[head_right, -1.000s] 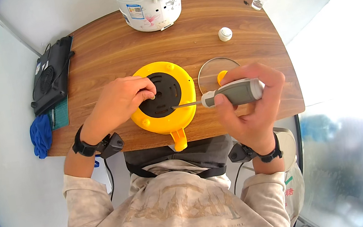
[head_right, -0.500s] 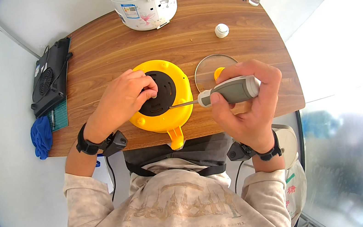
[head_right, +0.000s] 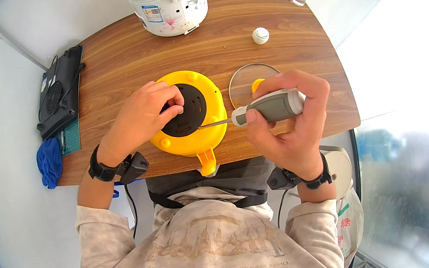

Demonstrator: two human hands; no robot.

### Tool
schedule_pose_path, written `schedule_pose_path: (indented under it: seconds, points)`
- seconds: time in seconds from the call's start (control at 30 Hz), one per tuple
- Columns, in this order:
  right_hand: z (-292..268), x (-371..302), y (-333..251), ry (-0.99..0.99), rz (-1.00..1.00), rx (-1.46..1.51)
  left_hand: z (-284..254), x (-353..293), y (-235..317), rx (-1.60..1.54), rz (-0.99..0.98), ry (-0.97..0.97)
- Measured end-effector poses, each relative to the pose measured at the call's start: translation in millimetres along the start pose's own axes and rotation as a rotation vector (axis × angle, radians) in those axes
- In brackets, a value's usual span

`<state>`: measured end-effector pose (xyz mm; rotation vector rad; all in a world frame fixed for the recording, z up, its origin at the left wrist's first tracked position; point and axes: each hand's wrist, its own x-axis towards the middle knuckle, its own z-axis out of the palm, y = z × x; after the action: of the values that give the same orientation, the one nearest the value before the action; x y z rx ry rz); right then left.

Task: The person assembles a yellow electric kettle by screwing the base plate onto the kettle body and securing the lid. They then disassemble a white rice cooker lid, removing screws and separating the inner components.

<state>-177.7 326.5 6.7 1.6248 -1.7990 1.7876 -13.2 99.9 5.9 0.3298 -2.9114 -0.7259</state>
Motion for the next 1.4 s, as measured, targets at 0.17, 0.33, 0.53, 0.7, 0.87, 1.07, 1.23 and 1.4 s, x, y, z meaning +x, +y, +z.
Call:
schedule_pose_path:
  seconds: [0.17, 0.33, 0.53, 0.7, 0.87, 1.07, 1.23, 1.4]
  points:
    - [0.2, -0.6, 1.1, 0.008, -0.004, 0.002, -1.6, 2.2, -0.5, -0.010, -0.001, -0.012]
    - [-0.1, -0.2, 0.9, 0.003, -0.014, -0.015, -4.5, 0.3, -0.8, -0.015, -0.008, -0.051]
    - [1.0, -1.0, 1.1, 0.014, 0.001, 0.010, -2.4, 0.1, -1.2, 0.011, 0.011, -0.029]
    - [0.4, -1.3, 1.0, 0.011, -0.012, -0.005, -3.1, 0.3, -2.4, -0.039, -0.016, -0.016]
    - [0.7, -1.4, 1.2, 0.016, -0.009, -0.016, -1.7, 1.8, -1.3, -0.032, -0.028, -0.019]
    - [2.5, -1.0, 0.2, 0.017, 0.003, -0.005, -5.1, 0.1, 3.4, -0.138, -0.098, 0.006]
    - [-0.2, -0.4, 1.5, 0.001, -0.018, -0.059, -26.9, -19.5, -15.1, -0.198, -0.151, 0.179]
    - [4.1, 2.4, -0.7, 0.013, 0.000, -0.052, -18.3, -57.2, -100.6, -0.063, -0.390, 0.270]
